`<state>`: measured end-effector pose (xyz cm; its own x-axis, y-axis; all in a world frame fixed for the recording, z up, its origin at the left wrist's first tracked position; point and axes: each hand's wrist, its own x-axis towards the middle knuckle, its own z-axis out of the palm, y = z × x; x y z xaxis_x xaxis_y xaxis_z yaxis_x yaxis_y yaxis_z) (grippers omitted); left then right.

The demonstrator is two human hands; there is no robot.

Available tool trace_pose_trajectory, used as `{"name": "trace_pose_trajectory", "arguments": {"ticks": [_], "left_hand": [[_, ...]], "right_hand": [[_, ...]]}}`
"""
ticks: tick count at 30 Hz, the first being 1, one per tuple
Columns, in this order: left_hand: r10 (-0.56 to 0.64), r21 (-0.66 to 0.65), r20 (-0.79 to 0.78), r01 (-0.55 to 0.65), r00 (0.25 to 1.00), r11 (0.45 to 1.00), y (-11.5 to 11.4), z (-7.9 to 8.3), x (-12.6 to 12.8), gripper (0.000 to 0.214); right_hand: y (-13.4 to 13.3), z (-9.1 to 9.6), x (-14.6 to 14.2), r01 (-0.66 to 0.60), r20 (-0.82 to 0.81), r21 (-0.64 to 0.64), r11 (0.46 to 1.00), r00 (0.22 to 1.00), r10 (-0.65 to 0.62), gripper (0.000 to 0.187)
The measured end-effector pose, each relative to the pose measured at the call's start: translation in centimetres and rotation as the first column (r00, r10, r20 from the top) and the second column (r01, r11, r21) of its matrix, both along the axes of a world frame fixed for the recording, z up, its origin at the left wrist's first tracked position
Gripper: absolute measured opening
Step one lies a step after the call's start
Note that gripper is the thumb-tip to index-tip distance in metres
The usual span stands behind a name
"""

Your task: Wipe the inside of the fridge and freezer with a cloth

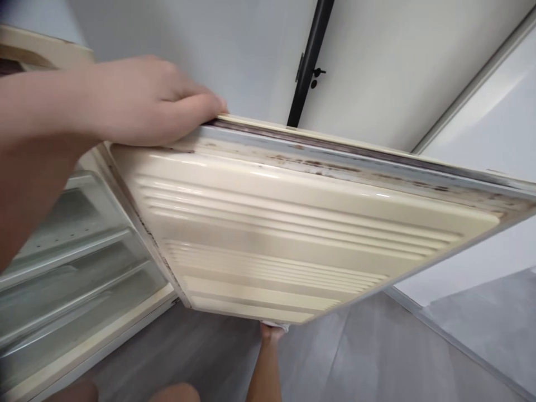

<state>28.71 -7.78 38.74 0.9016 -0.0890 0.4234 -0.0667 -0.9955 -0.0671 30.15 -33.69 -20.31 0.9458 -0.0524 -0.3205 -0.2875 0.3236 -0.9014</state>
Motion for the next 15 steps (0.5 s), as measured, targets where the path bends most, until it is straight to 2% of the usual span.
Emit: {"name": "trace_pose_trajectory", "arguments": {"ticks": [4,11,15], "left_hand": [[-0.075,-0.023,-0.003,0.075,0.997,0.997,-0.4,-0.1,-0.6,0.069],[-0.184,-0.072,0.026,0.185,0.983,0.98,-0.3,-0.2,-0.8,0.047],[-0.224,-0.105,0.043,0.227,0.974,0.968,-0.3,-0.4,-0.7,0.037]], "right_hand": [[4.4,-0.2,-1.6,-0.109,0.04,0.017,0.994,0.993,0.109,0.061],[9.0,-1.0,-3.3,-0.29,0.075,0.039,0.956,0.955,0.286,0.05],[13.5,-1.2,-4.5,-0.429,0.108,0.118,0.896,0.902,0.418,0.055]]}}
